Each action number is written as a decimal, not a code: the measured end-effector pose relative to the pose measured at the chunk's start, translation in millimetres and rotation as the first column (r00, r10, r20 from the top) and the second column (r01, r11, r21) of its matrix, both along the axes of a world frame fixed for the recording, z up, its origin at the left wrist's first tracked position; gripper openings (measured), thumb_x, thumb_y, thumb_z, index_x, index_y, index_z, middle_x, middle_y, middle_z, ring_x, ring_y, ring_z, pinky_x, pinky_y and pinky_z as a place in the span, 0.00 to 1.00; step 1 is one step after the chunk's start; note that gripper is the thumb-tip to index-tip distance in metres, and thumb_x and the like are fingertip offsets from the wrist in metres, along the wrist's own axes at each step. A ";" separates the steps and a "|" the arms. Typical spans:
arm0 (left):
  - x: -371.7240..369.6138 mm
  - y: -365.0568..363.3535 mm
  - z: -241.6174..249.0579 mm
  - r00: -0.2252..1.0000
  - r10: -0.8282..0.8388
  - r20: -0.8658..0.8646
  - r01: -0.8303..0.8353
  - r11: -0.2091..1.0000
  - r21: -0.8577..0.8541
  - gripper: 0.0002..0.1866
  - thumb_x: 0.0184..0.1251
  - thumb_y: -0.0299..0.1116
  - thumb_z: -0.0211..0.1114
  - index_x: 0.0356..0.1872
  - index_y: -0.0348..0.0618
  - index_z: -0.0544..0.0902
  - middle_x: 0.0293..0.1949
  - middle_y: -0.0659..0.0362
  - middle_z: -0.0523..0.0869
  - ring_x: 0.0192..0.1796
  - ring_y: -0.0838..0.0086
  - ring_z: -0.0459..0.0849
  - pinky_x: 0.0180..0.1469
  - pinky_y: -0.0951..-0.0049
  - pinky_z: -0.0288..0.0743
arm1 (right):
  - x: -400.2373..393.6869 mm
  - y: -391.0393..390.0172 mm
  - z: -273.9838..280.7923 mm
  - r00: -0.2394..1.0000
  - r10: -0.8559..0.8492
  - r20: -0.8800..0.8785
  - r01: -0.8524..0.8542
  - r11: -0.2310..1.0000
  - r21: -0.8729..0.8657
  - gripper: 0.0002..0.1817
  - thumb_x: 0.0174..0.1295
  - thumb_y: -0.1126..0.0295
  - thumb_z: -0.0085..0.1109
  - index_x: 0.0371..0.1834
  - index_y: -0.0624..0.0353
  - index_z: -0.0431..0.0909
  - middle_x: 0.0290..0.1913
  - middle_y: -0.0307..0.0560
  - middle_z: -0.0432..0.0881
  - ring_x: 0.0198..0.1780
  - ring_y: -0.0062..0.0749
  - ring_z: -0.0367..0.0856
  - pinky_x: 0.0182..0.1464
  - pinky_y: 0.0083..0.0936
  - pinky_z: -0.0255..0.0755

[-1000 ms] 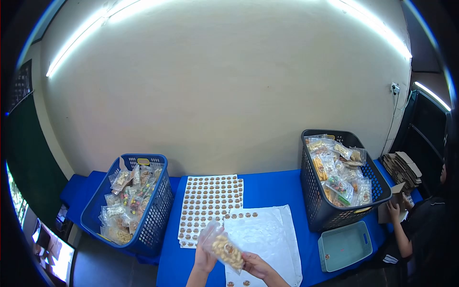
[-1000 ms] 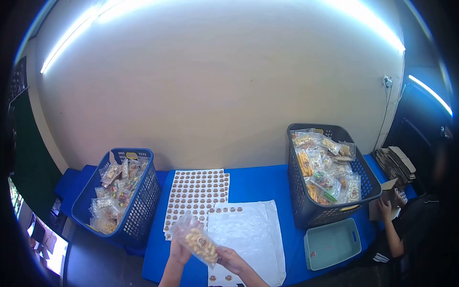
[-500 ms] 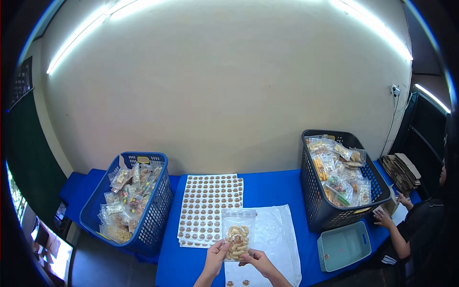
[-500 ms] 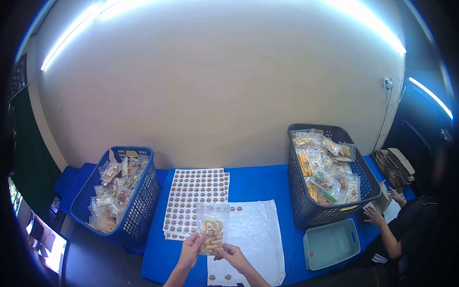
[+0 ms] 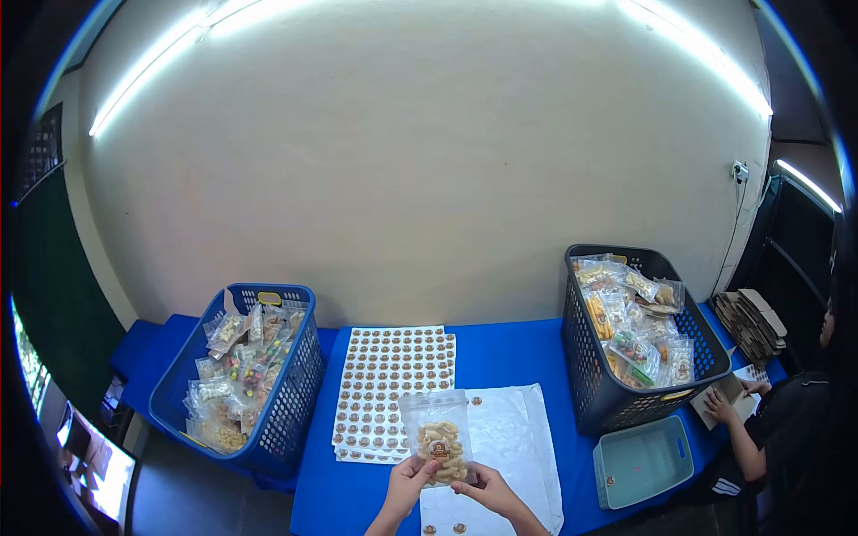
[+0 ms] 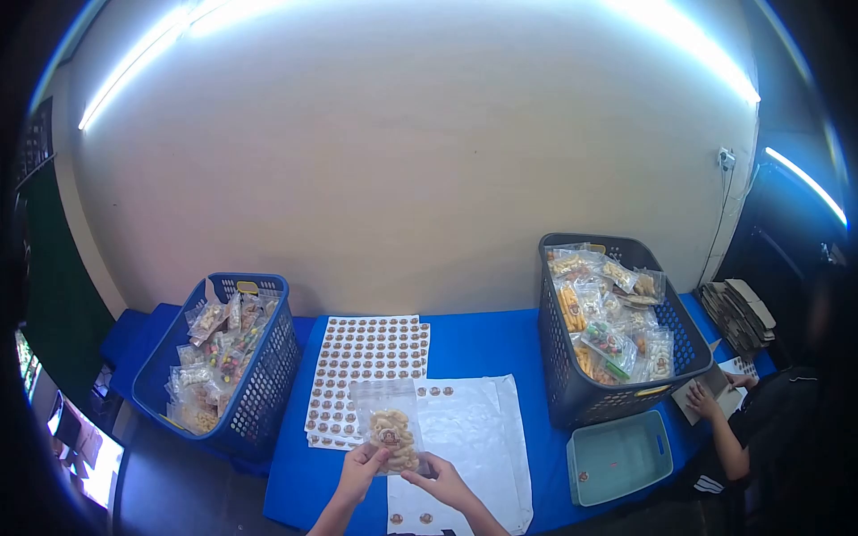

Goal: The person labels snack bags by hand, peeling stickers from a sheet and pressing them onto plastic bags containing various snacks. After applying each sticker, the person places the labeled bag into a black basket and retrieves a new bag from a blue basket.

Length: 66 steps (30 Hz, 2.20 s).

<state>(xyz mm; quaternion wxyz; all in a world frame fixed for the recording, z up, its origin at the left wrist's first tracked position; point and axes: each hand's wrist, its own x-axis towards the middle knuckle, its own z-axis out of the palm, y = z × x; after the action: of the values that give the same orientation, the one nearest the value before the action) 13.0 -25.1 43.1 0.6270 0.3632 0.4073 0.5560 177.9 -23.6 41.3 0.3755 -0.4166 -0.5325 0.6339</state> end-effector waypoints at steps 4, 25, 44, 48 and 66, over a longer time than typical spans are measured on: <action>-4.4 0.1 -1.9 0.990 -0.093 -0.109 0.087 0.994 -0.058 0.18 0.62 0.30 0.56 0.49 0.29 0.70 0.44 0.52 0.79 0.45 0.76 0.77 0.47 0.80 0.70 | 10.2 4.5 -8.8 0.994 0.050 0.099 -0.054 0.998 0.035 0.12 0.55 0.67 0.59 0.34 0.65 0.75 0.29 0.38 0.77 0.31 0.16 0.74 0.33 0.14 0.67; -63.2 -1.8 -9.3 0.974 0.137 -0.180 -0.151 0.986 -0.069 0.17 0.64 0.30 0.51 0.51 0.31 0.67 0.43 0.48 0.78 0.47 0.67 0.78 0.49 0.74 0.72 | 160.4 52.9 -8.5 0.779 -0.566 -0.270 0.540 0.824 -0.168 0.14 0.59 0.66 0.50 0.41 0.66 0.72 0.32 0.46 0.79 0.28 0.24 0.76 0.31 0.18 0.69; -433.7 108.5 -63.4 0.016 0.141 -0.990 -0.536 0.837 0.110 0.17 0.49 0.33 0.61 0.41 0.39 0.77 0.37 0.49 0.81 0.41 0.61 0.80 0.45 0.68 0.73 | 120.9 -1.4 -94.8 0.890 -0.441 0.117 0.451 0.889 -0.083 0.13 0.59 0.64 0.51 0.41 0.61 0.75 0.29 0.42 0.78 0.25 0.18 0.71 0.28 0.15 0.66; -475.6 101.9 -125.0 0.094 -0.151 -0.984 -0.694 0.698 -0.174 0.25 0.41 0.38 0.68 0.44 0.40 0.78 0.39 0.49 0.81 0.41 0.62 0.80 0.45 0.66 0.73 | 109.8 4.2 -110.8 0.919 -0.360 0.160 0.379 0.918 -0.113 0.14 0.59 0.62 0.52 0.42 0.60 0.74 0.31 0.43 0.79 0.27 0.19 0.72 0.32 0.17 0.68; -467.7 110.0 -110.7 0.267 0.172 -0.948 -0.730 0.678 -0.083 0.30 0.28 0.45 0.75 0.36 0.34 0.80 0.37 0.48 0.82 0.35 0.63 0.82 0.38 0.67 0.74 | 62.7 5.3 -125.0 0.967 -0.183 0.179 0.203 0.974 -0.101 0.16 0.59 0.61 0.52 0.44 0.61 0.73 0.32 0.43 0.79 0.30 0.21 0.73 0.34 0.18 0.68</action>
<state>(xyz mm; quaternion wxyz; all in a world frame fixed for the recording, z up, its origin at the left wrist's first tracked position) -454.7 84.9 -67.6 0.1859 0.2757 0.8918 0.3068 240.6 -18.3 -83.6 0.3637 -0.5404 -0.4804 0.5873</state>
